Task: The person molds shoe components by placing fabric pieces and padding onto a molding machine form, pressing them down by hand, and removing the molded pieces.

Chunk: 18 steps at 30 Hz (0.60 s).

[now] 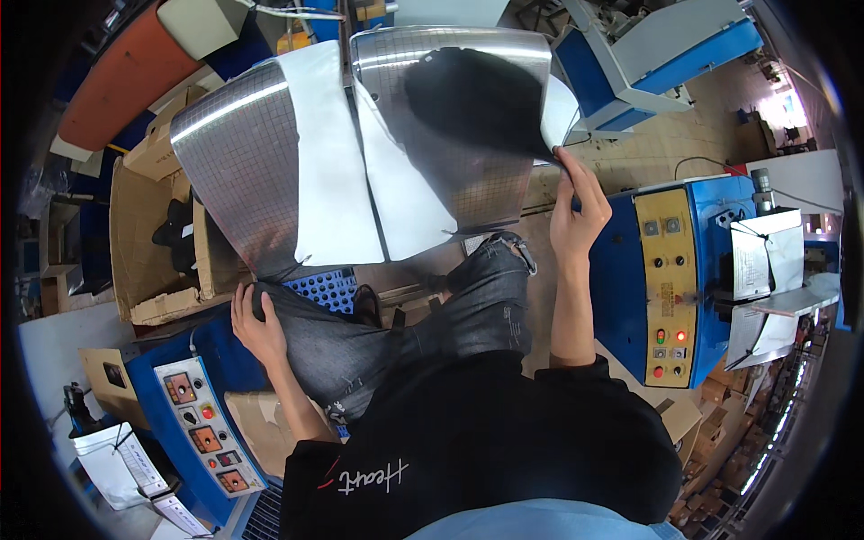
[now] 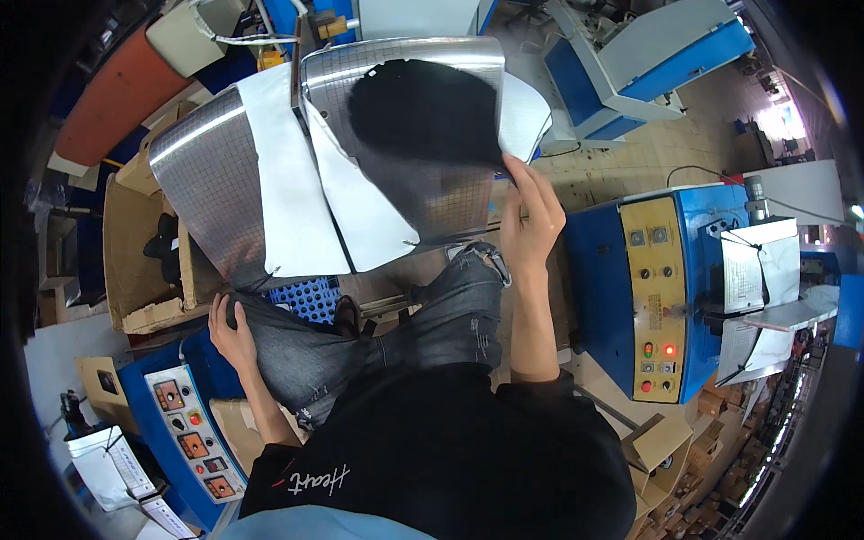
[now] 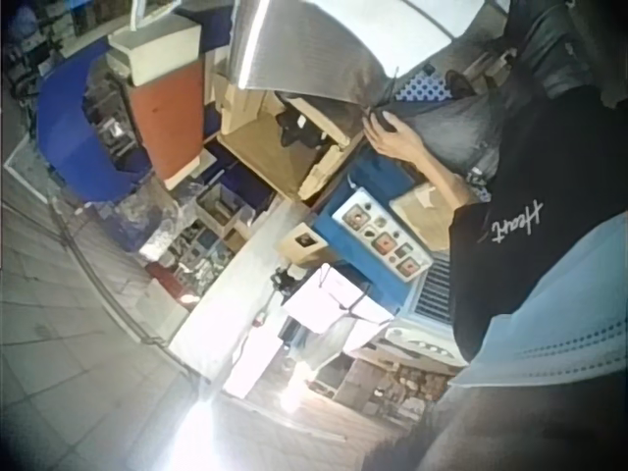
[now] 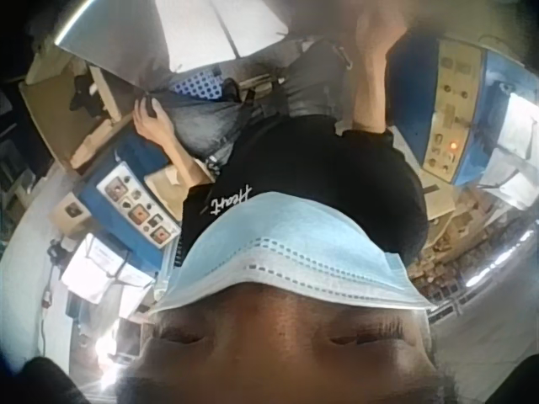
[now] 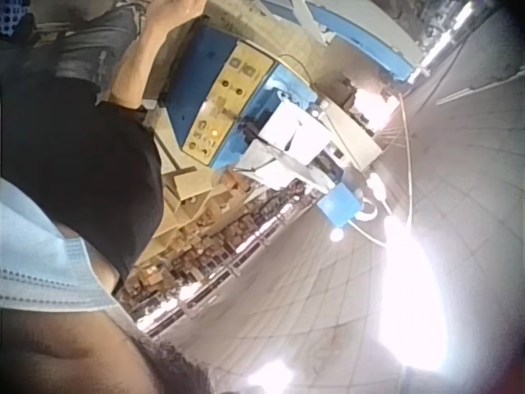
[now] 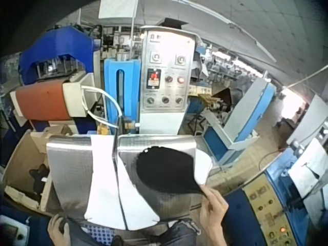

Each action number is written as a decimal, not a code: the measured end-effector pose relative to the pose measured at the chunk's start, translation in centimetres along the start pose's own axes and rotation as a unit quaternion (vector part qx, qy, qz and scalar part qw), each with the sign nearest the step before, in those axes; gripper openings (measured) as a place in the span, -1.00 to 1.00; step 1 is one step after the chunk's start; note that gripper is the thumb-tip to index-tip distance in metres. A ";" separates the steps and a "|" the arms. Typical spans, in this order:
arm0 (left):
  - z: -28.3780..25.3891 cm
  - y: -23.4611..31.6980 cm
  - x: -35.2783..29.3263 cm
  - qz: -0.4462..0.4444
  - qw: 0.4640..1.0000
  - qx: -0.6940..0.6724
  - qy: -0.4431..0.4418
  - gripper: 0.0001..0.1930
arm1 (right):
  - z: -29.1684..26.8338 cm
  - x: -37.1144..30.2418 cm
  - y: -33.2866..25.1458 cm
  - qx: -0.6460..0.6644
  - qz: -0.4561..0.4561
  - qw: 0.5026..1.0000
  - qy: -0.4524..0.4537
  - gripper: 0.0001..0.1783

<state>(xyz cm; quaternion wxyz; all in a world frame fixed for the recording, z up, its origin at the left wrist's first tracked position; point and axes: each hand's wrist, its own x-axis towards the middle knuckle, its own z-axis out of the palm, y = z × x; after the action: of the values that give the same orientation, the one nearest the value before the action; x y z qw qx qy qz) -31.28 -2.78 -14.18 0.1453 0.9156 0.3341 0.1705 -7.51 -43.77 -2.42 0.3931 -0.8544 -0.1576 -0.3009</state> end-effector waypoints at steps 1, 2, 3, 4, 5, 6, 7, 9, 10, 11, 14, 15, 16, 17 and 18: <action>0.0 0.0 0.1 0.006 1.000 -0.003 -0.001 -0.64 | 0.1 0.2 -0.4 -0.002 -0.036 0.998 0.044 -0.70; -0.1 -0.1 0.1 0.009 1.000 -0.004 0.000 -0.65 | 0.3 -0.2 -0.7 -0.007 -0.034 0.998 0.049 -0.70; 0.0 -0.1 0.2 0.015 1.000 -0.009 0.003 -0.65 | 0.3 -0.5 -1.2 0.098 0.054 0.988 0.105 -0.72; 0.1 -0.4 0.3 0.026 1.000 -0.017 0.001 -0.65 | 0.0 -0.7 -1.5 0.200 0.139 0.956 0.161 -0.74; 0.1 -0.9 0.4 0.035 0.999 -0.021 0.012 -0.66 | -0.2 -0.6 -1.6 0.220 0.174 0.942 0.181 -0.71; 0.3 -1.1 0.6 0.048 0.998 -0.029 0.023 -0.66 | -0.6 0.1 -2.2 0.311 0.195 0.906 0.209 -0.72; 0.5 -1.1 0.7 0.052 0.998 -0.023 0.026 -0.66 | -0.7 0.9 -3.2 0.363 0.219 0.875 0.234 -0.73; 1.0 -0.9 0.8 0.058 0.998 -0.033 0.021 -0.65 | -1.1 1.5 -3.4 0.415 0.271 0.831 0.252 -0.77; 1.2 -1.0 0.9 0.061 0.997 -0.044 0.015 -0.64 | -1.0 1.2 -2.6 0.422 0.305 0.818 0.245 -0.79; 1.2 -1.1 1.0 0.064 0.997 -0.032 0.006 -0.63 | -0.6 0.8 -2.3 0.396 0.352 0.819 0.220 -0.77; 1.5 -2.9 1.8 0.093 0.995 -0.024 -0.023 -0.60 | 2.0 -1.5 1.2 0.410 0.404 0.795 0.193 -0.69; 1.6 -3.3 2.2 0.088 0.995 -0.021 -0.046 -0.59 | 2.8 -2.5 2.1 0.453 0.380 0.782 0.197 -0.67; 1.0 -3.8 2.3 0.073 0.995 -0.007 -0.065 -0.57 | 2.4 -3.1 1.4 0.437 0.419 0.779 0.163 -0.62; 0.9 -3.2 2.4 0.073 0.996 -0.016 -0.054 -0.57 | 1.8 -3.4 0.9 0.424 0.410 0.792 0.161 -0.58; 0.9 -2.2 2.7 0.073 0.996 -0.027 -0.045 -0.56 | 1.8 -4.3 1.7 0.422 0.397 0.796 0.175 -0.57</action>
<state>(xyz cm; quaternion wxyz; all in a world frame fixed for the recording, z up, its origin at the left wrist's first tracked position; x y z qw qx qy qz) -30.24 0.47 -15.28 0.1715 0.9400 0.2547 0.1485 -9.22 -43.63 -7.05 0.8203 -0.5245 0.1557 -0.1664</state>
